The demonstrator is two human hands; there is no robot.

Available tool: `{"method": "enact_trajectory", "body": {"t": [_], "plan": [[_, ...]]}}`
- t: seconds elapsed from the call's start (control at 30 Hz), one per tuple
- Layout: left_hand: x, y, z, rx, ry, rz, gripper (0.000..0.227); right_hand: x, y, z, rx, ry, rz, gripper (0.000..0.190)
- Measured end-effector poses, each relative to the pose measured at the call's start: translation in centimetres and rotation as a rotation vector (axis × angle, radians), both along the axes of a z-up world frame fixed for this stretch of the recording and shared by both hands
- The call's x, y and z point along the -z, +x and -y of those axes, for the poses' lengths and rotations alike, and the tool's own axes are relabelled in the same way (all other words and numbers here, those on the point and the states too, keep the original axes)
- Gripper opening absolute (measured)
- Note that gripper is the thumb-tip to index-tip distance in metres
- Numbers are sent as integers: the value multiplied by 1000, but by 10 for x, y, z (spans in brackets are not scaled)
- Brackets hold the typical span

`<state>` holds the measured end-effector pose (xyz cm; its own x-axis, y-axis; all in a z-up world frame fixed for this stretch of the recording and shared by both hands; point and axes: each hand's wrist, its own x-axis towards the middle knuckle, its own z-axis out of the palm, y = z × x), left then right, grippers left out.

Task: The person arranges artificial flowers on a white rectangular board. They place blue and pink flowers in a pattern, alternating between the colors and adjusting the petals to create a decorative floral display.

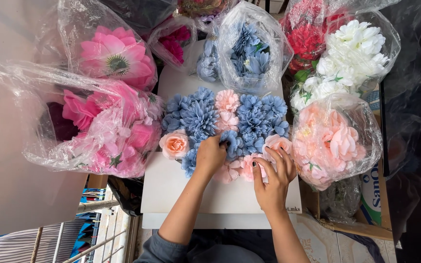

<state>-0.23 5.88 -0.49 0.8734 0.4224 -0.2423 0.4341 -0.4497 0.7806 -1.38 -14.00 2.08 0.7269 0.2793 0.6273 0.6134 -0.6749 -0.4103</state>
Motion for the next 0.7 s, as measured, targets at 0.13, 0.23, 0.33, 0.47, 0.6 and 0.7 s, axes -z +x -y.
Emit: {"method": "enact_trajectory", "body": {"t": [0.13,0.23,0.33,0.47,0.6,0.7], "plan": [[10,-1,7,22,100,-40,26,-1,3,3,-17,0,-7,10],[21,3,11,18,137,-30,24,-1,6,3,3,-2,-4,13],[17,0,21,10,150,-40,26,-3,8,5,9,-3,21,11],[5,-7,33,-18,185,42,30,-8,6,9,28,-10,29,11],[-8,-19,29,-35,211,155,31,-11,4,12,55,-13,22,9],[15,-22,20,-28,120,172,32,-2,5,12,54,0,9,8]]}}
